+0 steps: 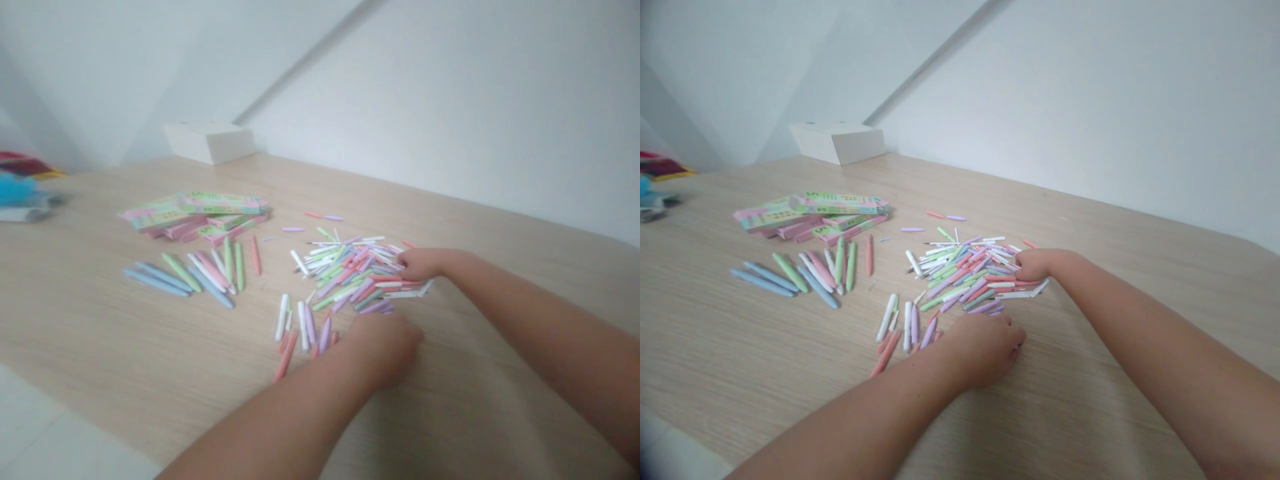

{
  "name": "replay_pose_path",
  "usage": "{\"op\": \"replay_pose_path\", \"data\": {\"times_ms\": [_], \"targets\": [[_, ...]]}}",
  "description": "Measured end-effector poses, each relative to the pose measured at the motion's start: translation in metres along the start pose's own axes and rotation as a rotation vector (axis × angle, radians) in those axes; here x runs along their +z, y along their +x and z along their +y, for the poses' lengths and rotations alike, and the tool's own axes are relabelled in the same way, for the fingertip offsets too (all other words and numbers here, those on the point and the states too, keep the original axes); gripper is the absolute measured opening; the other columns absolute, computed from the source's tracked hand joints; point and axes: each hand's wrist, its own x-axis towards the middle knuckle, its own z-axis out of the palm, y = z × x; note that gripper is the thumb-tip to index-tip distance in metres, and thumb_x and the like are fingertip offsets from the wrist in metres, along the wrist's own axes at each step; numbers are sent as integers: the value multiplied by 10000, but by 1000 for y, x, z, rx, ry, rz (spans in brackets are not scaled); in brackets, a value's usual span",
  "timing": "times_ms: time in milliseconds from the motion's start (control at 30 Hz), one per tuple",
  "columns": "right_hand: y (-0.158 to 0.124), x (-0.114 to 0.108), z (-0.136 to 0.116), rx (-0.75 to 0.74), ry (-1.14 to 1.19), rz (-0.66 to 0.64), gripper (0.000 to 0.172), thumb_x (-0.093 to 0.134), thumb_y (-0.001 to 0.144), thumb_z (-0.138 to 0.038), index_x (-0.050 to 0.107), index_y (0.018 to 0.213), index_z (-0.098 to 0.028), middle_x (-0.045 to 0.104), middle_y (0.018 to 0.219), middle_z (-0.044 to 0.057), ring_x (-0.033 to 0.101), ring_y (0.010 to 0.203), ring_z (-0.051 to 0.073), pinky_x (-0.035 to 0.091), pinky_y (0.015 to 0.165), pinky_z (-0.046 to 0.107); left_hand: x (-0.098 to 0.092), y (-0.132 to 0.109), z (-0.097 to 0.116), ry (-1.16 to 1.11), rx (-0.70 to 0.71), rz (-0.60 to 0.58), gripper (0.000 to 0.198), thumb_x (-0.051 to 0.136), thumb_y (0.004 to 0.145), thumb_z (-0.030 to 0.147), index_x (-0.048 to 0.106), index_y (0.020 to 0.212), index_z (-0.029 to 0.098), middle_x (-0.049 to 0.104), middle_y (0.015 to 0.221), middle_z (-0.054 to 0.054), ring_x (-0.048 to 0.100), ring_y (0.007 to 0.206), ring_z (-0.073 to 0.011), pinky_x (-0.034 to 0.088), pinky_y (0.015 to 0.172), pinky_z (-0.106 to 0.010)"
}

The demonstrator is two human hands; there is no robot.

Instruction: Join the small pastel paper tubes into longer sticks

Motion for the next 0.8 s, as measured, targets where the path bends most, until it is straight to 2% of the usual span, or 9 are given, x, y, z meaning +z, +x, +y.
{"op": "replay_pose_path", "data": {"times_ms": [100, 200, 333, 400, 467, 567, 667, 800], "targets": [[-1, -1, -1, 4, 11, 6, 293, 644, 824, -361, 730, 1022, -162, 760, 1044, 150, 704, 905, 279, 491, 786, 334, 1, 0, 0, 2, 10, 25, 272, 471, 975, 245, 718, 1055, 165, 746, 1027, -107, 732, 905, -285, 582, 665, -368], [-5, -6, 4, -16, 41, 1, 248, 614, 866, -366, 726, 981, -177, 760, 960, 118, 699, 892, 257, 481, 814, 318, 2, 1, -1, 1, 9, 14, 275, 467, 973, 251, 717, 1057, 175, 745, 1017, -104, 730, 913, -292, 581, 653, -371], [-16, -15, 17, 16, 73, -50, 309, 591, 895, -446, 712, 862, -164, 729, 796, 94, 681, 729, 229, 474, 680, 308, 1, 1, 0, -6, -5, -16, 269, 478, 959, 244, 713, 1071, 179, 743, 1031, -113, 727, 925, -287, 576, 674, -357], [-21, -16, 24, 43, 83, -69, 363, 571, 910, -492, 718, 863, -164, 724, 768, 84, 670, 669, 216, 463, 621, 301, 0, 1, 0, -9, -11, -31, 267, 476, 954, 234, 710, 1068, 174, 742, 1051, -117, 726, 937, -284, 578, 694, -353], [-27, -15, 29, 63, 78, -63, 411, 545, 928, -530, 735, 881, -169, 735, 789, 87, 680, 688, 222, 466, 624, 302, 0, 1, 0, -14, -25, -30, 270, 473, 953, 237, 704, 1074, 167, 741, 1074, -120, 724, 958, -285, 582, 711, -356], [-34, -8, 34, 95, 36, -13, 512, 461, 969, -578, 757, 905, -165, 760, 889, 125, 705, 799, 258, 483, 707, 325, -1, 2, -2, -51, -57, -13, 268, 534, 935, 307, 696, 1103, 174, 746, 1090, -112, 722, 991, -294, 590, 741, -368], [-43, 3, 37, 182, -38, 75, 641, 325, 1011, -588, 761, 981, -120, 751, 1014, 219, 707, 918, 329, 487, 791, 396, 0, 2, -5, -79, -85, 3, 320, 640, 884, 389, 683, 1144, 207, 758, 1059, -91, 728, 980, -295, 593, 762, -375], [-54, 16, 40, 282, -95, 143, 730, 255, 1023, -614, 759, 988, -87, 730, 1055, 286, 701, 977, 374, 481, 829, 457, 0, 3, -8, -83, -95, 29, 374, 680, 855, 416, 659, 1180, 233, 757, 1076, -81, 727, 987, -285, 585, 775, -364]]}}
